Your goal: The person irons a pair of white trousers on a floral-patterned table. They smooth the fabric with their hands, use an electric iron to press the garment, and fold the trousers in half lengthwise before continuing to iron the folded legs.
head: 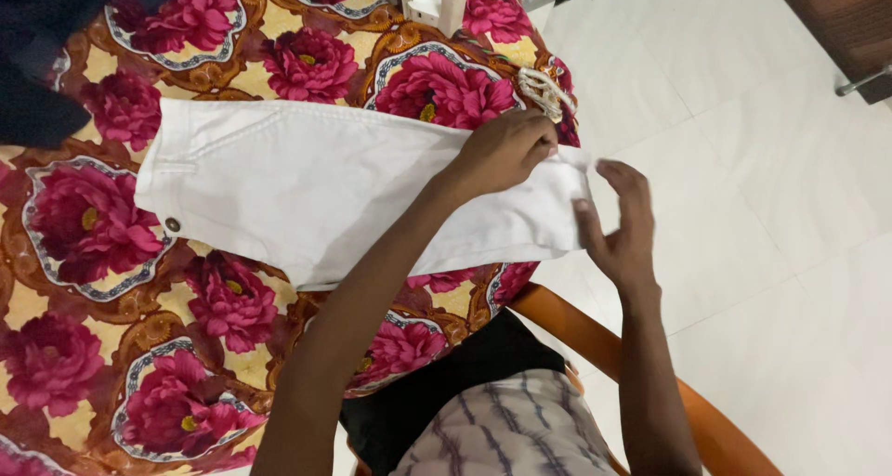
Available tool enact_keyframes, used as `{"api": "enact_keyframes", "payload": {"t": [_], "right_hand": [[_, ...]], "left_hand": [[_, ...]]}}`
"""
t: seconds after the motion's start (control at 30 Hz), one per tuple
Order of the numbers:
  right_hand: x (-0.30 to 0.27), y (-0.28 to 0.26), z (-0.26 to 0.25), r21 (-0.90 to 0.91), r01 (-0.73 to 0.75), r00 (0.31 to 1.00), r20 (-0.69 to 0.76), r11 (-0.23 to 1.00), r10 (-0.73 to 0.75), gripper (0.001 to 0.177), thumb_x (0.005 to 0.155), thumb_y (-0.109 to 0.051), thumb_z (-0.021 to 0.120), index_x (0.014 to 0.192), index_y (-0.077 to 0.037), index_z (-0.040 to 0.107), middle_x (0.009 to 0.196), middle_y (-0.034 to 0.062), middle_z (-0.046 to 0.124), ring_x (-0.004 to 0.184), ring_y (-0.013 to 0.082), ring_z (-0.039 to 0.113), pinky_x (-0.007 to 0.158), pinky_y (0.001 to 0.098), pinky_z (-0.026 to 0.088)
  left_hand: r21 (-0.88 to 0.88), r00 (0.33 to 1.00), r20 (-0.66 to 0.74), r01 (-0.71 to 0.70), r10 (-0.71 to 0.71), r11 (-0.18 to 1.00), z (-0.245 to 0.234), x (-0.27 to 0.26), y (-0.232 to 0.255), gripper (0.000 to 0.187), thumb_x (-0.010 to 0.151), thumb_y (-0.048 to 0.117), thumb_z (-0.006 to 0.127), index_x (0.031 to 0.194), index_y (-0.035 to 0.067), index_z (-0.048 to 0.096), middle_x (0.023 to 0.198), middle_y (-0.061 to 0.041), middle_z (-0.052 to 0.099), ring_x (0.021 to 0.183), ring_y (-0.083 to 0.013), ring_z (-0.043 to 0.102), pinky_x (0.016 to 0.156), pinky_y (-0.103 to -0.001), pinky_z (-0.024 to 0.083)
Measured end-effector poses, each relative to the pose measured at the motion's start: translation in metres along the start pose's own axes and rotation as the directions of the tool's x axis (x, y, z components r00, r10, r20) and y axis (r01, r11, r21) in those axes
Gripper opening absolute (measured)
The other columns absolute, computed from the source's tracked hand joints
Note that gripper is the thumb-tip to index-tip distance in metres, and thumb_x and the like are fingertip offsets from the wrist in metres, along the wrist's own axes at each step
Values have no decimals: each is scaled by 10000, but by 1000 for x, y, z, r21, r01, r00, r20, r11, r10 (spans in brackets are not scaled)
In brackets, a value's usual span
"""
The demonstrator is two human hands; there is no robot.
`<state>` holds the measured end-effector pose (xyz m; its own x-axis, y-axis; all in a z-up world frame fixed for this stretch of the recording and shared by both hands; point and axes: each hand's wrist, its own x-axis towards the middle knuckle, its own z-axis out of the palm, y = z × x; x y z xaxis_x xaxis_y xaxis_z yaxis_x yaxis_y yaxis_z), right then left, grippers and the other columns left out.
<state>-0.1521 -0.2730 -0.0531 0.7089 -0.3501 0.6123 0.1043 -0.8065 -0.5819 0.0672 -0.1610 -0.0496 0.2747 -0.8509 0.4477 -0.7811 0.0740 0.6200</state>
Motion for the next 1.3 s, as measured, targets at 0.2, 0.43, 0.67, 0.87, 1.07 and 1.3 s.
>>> {"api": "enact_keyframes", "payload": {"t": [0.2, 0.43, 0.67, 0.87, 1.07, 1.3], "right_hand": [[16, -5, 2, 33, -85, 993, 88, 996, 82, 275, 982, -79, 776, 1195, -4, 619, 1172, 152, 658, 1061, 319, 667, 895, 404, 548], [-1, -15, 5, -215, -104, 995, -18, 971, 103, 255, 933, -63, 836, 1108, -9, 657, 1078, 152, 609, 859, 278, 659, 658, 368, 555], [-37, -17, 19, -235, -115, 993, -50, 965, 106, 153, 957, 5, 786, 1046, -50, 676, 1162, 112, 614, 942, 248, 703, 716, 347, 603], [-43, -30, 5, -32, -92, 996, -26, 995, 91, 160, 935, 34, 728, 1059, -57, 685, 1121, 92, 641, 957, 241, 696, 767, 342, 590], [-6, 6, -9, 363, -673, 733, 213, 644, 646, 245, 1067, -173, 617, 1239, 0, 634, 1062, 82, 735, 725, 116, 658, 585, 267, 555], [10, 24, 3, 172, -651, 748, 313, 739, 586, 334, 963, -230, 743, 1168, 17, 649, 1023, 76, 705, 819, 135, 661, 614, 289, 554]], "left_hand": [[17, 999, -49, 19, -18, 1000, -2, 1, 12, 125, 944, 143, 697, 921, 77, 593, 901, -83, 643, 893, -321, 640, 774, -453, 498], [25, 996, -82, 33, -31, 999, 6, 4, 8, 125, 954, 136, 684, 945, 78, 574, 940, -74, 636, 931, -303, 651, 778, -442, 521], [154, 986, -141, 109, -87, 982, 22, 6, 3, 122, 951, 151, 684, 963, 72, 592, 971, -104, 640, 940, -337, 632, 782, -464, 513], [209, 983, -126, 155, -131, 965, 25, 7, 4, 112, 945, 149, 675, 955, 73, 593, 973, -104, 639, 952, -333, 633, 791, -469, 517], [144, 990, -51, 140, -134, 980, 19, 8, 0, 106, 961, 159, 673, 992, 74, 617, 1009, -99, 653, 984, -326, 645, 800, -450, 525], [356, 991, -133, 67, -20, 932, -12, -21, 50, 329, 886, 221, 743, 1149, 47, 652, 1172, -123, 613, 1117, -318, 591, 938, -471, 464]]}}
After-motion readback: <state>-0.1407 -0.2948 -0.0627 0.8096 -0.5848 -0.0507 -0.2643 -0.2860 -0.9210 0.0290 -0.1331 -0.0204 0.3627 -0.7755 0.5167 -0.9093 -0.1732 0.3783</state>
